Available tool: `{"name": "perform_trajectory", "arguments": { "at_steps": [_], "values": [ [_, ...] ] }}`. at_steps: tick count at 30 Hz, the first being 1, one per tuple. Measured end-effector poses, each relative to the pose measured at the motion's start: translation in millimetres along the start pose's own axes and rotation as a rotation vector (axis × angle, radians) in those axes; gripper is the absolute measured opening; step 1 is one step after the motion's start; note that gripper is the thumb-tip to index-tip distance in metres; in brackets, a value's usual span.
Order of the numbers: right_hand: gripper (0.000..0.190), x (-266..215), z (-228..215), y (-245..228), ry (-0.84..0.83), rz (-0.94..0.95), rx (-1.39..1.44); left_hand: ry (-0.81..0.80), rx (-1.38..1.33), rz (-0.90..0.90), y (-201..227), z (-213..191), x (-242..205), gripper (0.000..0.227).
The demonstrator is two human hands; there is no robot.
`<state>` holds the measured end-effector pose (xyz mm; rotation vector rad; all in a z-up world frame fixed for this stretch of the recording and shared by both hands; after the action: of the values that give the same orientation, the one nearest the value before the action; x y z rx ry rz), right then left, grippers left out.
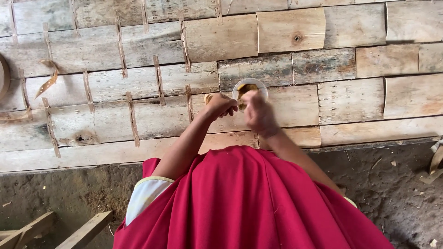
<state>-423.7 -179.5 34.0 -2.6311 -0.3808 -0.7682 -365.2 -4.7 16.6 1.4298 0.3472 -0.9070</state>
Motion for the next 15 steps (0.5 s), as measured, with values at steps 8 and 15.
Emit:
{"name": "perform_trajectory", "arguments": {
  "at_steps": [8, 15],
  "values": [
    [0.073, -16, 3, -19, -0.434, -0.06, -0.254, 0.071, 0.107, 0.056, 3, 2, -5, 0.017],
    [0.063, -31, 26, 7, -0.445, -0.115, -0.276, -0.008, -0.097, 0.212, 49, 15, -53, 0.017]
  ]
}}
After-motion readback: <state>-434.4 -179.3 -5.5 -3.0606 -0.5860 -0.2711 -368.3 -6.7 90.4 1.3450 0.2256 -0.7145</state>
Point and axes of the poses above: each hand's wrist, its own x-axis towards the middle knuckle, its own z-axis out of the palm, y = z × x, the point moved 3 cm from there along x, towards the middle knuckle, and after that the axes turned 13 degrees about -x, right-handed, at the moved point
